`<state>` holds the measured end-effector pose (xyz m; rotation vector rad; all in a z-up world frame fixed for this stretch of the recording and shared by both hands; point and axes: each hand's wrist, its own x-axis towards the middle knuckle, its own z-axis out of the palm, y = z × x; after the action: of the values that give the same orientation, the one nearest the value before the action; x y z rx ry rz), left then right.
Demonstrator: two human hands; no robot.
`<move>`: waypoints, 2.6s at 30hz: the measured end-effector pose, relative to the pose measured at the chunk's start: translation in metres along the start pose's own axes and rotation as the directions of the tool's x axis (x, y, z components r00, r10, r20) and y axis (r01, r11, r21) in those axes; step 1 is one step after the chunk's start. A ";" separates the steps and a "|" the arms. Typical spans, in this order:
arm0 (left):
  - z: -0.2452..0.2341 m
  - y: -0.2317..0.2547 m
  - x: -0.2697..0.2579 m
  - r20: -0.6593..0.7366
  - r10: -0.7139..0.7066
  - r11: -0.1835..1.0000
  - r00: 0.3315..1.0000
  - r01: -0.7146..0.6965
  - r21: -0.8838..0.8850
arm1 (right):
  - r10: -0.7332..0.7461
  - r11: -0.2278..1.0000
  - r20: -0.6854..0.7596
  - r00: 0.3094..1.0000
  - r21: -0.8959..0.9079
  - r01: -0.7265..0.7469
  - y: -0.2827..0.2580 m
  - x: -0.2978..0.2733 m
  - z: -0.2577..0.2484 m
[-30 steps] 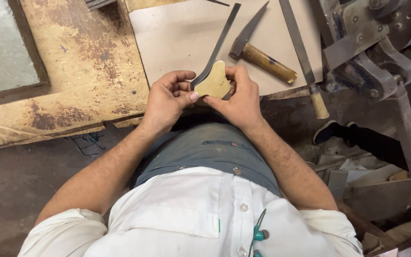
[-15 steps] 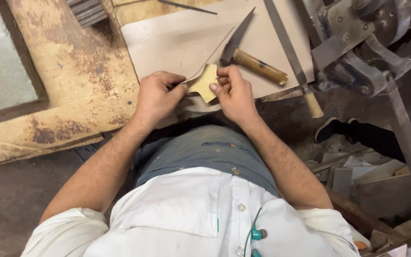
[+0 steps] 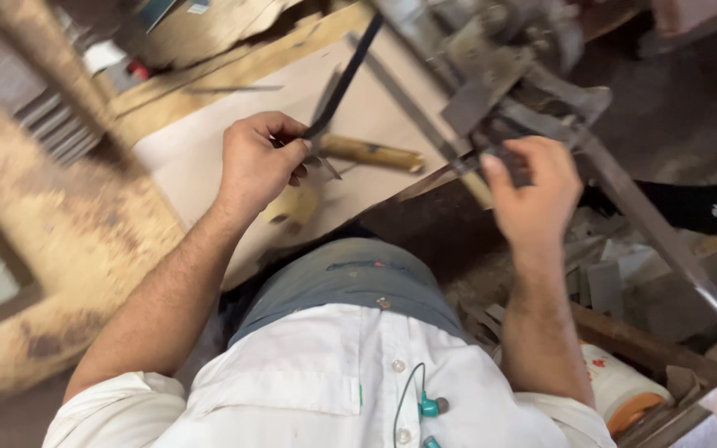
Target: The person repeatedly bends a thin metal strip using a manual press and a hammer. They align the strip against a template, press it, and hammer it into shape, repeating the process multiple times.
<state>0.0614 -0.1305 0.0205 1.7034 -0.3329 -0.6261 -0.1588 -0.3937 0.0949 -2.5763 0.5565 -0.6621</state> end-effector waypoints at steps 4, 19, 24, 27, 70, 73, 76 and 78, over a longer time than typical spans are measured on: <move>0.044 0.022 0.056 -0.065 0.211 0.976 0.975 -0.207 0.066 | -0.018 0.847 -0.030 0.999 -0.532 -0.001 0.054 -0.001 -0.067; 0.126 0.040 0.214 0.094 0.562 0.775 0.822 -0.563 0.289 | 0.840 0.248 -0.024 0.542 -0.872 -0.422 0.107 0.028 -0.125; 0.133 0.036 0.226 0.145 0.548 0.748 0.824 -0.561 0.356 | 0.846 0.159 -0.043 0.532 -0.932 -0.327 0.103 0.045 -0.135; 0.140 0.033 0.226 0.099 0.490 0.787 0.866 -0.489 0.377 | 0.843 0.168 -0.050 0.535 -0.921 -0.351 0.109 0.039 -0.133; 0.126 0.031 0.220 0.205 0.443 0.858 0.873 -0.479 0.184 | 0.953 0.183 0.073 0.295 -0.913 -0.365 0.119 0.058 -0.121; 0.120 0.032 0.221 0.225 0.342 0.902 0.912 -0.386 0.195 | 0.955 0.145 0.034 0.295 -0.921 -0.363 0.116 0.052 -0.125; 0.121 0.034 0.220 0.251 0.352 0.895 0.902 -0.403 0.192 | 0.957 0.182 0.070 0.282 -0.902 -0.392 0.123 0.053 -0.115; 0.121 0.035 0.221 0.257 0.379 0.881 0.889 -0.431 0.193 | 0.956 0.220 0.115 0.269 -0.888 -0.404 0.117 0.055 -0.119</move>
<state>0.1760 -0.3554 -0.0105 1.7279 -0.9319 -0.4639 -0.2085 -0.5520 0.1531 -2.2782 1.9487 1.1002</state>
